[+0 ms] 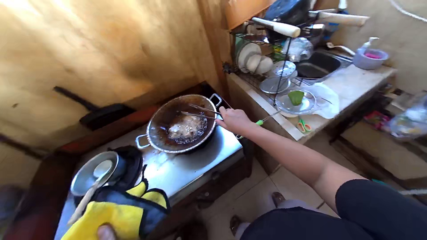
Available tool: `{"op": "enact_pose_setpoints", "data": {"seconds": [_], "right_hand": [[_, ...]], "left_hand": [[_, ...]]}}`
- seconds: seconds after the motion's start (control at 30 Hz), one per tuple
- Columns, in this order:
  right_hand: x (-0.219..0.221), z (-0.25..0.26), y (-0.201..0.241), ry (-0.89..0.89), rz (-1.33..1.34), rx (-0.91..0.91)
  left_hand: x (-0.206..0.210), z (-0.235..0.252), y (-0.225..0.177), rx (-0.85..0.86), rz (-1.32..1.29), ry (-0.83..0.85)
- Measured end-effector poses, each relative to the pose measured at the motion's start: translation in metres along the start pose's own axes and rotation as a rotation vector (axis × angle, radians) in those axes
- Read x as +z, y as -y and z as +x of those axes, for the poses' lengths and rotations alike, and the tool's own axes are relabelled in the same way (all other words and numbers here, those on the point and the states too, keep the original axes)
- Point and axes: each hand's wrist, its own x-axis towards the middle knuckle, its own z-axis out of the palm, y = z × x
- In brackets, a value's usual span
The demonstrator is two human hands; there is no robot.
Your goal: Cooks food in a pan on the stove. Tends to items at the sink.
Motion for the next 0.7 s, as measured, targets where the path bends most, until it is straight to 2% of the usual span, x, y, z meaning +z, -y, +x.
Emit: {"op": "enact_pose_setpoints", "data": {"seconds": [0.17, 0.33, 0.47, 0.63, 0.7], "right_hand": [[-0.017, 0.007, -0.037, 0.086, 0.006, -0.057], [-0.024, 0.013, -0.054, 0.1, 0.026, -0.137], [-0.031, 0.02, -0.057, 0.161, 0.085, -0.145], [-0.027, 0.024, -0.075, 0.199, 0.354, -0.154], [-0.027, 0.021, -0.081, 0.162, 0.447, -0.166]], "left_hand": [[0.014, -0.064, 0.029, -0.028, -0.053, -0.114], [0.041, -0.137, 0.024, -0.099, -0.133, -0.24], [0.03, -0.183, 0.022, -0.115, -0.12, -0.299], [0.0, -0.213, 0.022, -0.078, -0.088, -0.311], [-0.001, -0.219, 0.016, -0.083, -0.074, -0.343]]}}
